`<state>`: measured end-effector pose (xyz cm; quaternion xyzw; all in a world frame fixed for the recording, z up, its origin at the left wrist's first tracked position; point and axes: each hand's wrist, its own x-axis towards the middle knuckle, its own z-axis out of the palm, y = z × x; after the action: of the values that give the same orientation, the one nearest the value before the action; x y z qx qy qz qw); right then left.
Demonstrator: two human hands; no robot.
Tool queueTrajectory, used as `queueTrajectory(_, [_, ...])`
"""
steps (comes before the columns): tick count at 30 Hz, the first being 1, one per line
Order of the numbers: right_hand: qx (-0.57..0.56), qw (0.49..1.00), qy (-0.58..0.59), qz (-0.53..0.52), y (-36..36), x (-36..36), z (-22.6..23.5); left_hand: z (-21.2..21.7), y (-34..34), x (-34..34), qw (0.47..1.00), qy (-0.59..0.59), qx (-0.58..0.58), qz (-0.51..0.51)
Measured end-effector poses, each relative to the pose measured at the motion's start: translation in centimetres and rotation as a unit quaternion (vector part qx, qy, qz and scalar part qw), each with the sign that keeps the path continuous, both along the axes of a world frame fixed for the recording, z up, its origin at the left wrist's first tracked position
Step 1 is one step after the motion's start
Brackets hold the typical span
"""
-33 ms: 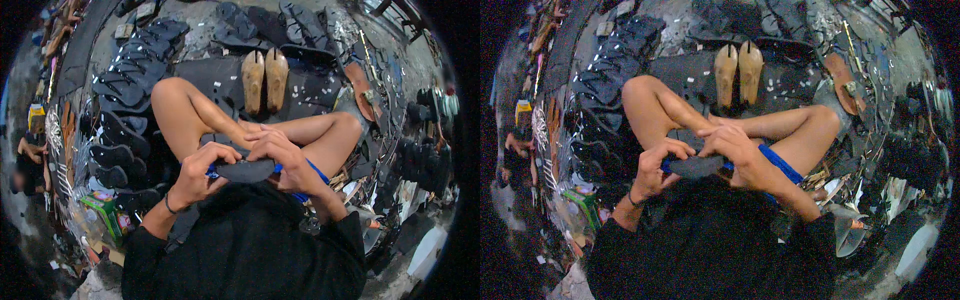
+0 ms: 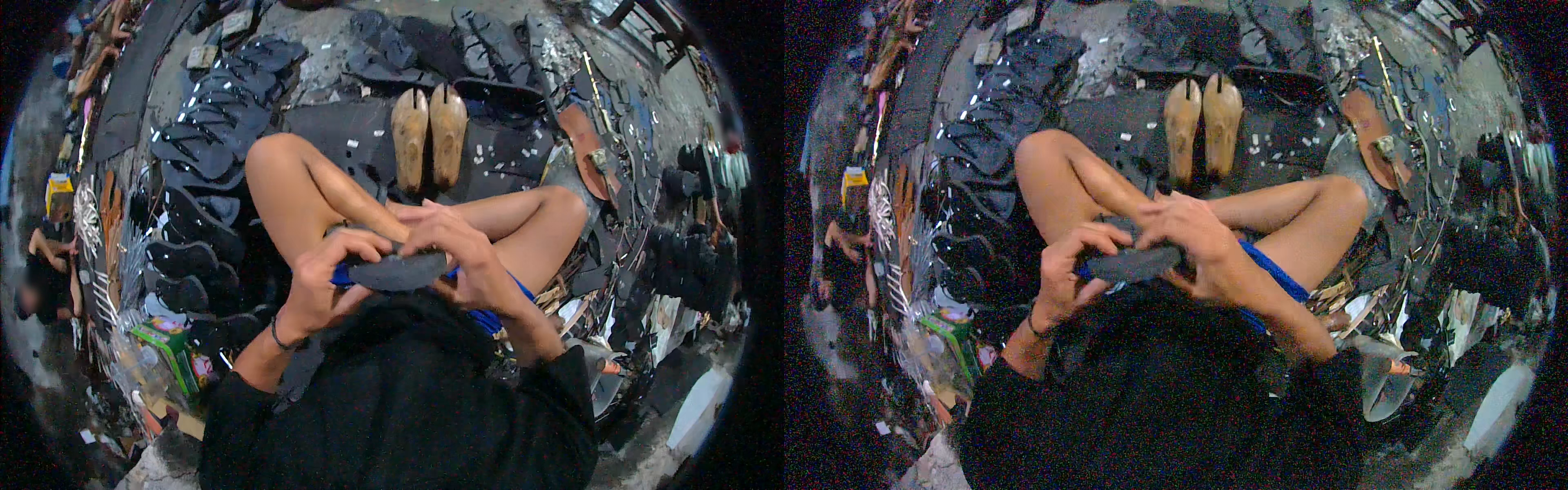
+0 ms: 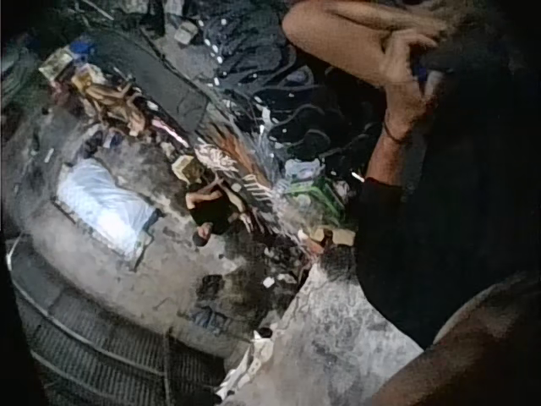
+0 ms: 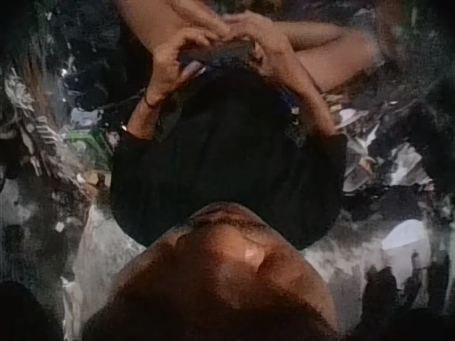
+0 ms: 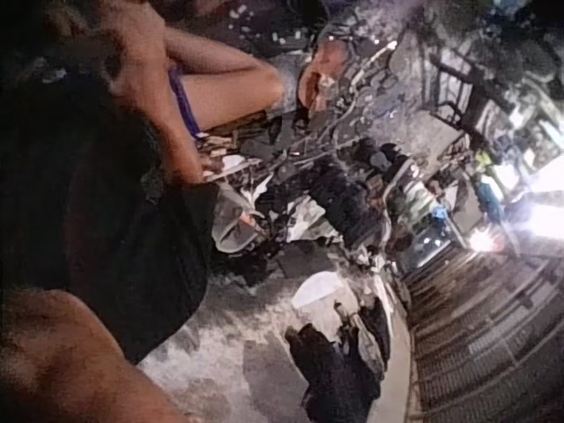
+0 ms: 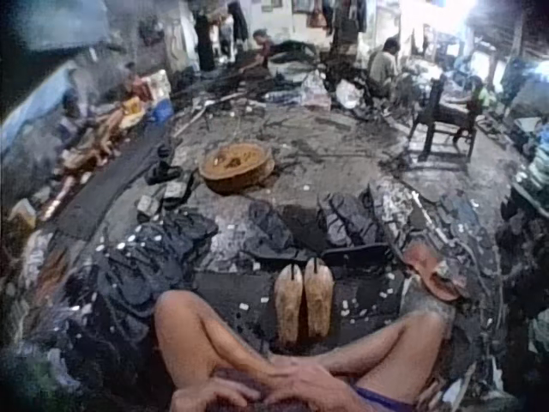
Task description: The person sits on the floor and assembles flip-flops by hand. They repeatedly pick up a black sole and a strap, align the strap to the sole, and press the components together to form a finished sandal.
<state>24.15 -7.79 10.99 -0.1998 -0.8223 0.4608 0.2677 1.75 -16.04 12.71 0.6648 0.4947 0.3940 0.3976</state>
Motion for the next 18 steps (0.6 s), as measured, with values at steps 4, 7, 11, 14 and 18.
queueTrajectory(4, [-0.183,0.959,0.147,-0.162,6.1,-3.1,-5.6,2.4,2.0,1.9,0.956,-0.118,0.043,0.263])
queueTrajectory(7, [0.047,0.863,-0.141,-0.483,8.5,-2.1,-18.3,0.0,1.3,2.4,0.923,-0.19,-0.198,0.271])
queueTrajectory(11, [-0.058,0.837,-0.232,-0.492,8.3,-1.4,-22.5,-3.5,-0.7,3.5,0.792,-0.446,-0.409,0.079])
queueTrajectory(14, [-0.323,0.844,0.014,-0.428,8.6,0.7,-18.3,-5.3,-1.1,4.8,0.857,-0.421,-0.297,0.001])
queueTrajectory(18, [-0.526,0.769,0.19,-0.308,1.2,3.8,-7.9,-8.8,0.2,3.4,0.811,-0.527,-0.226,0.115])
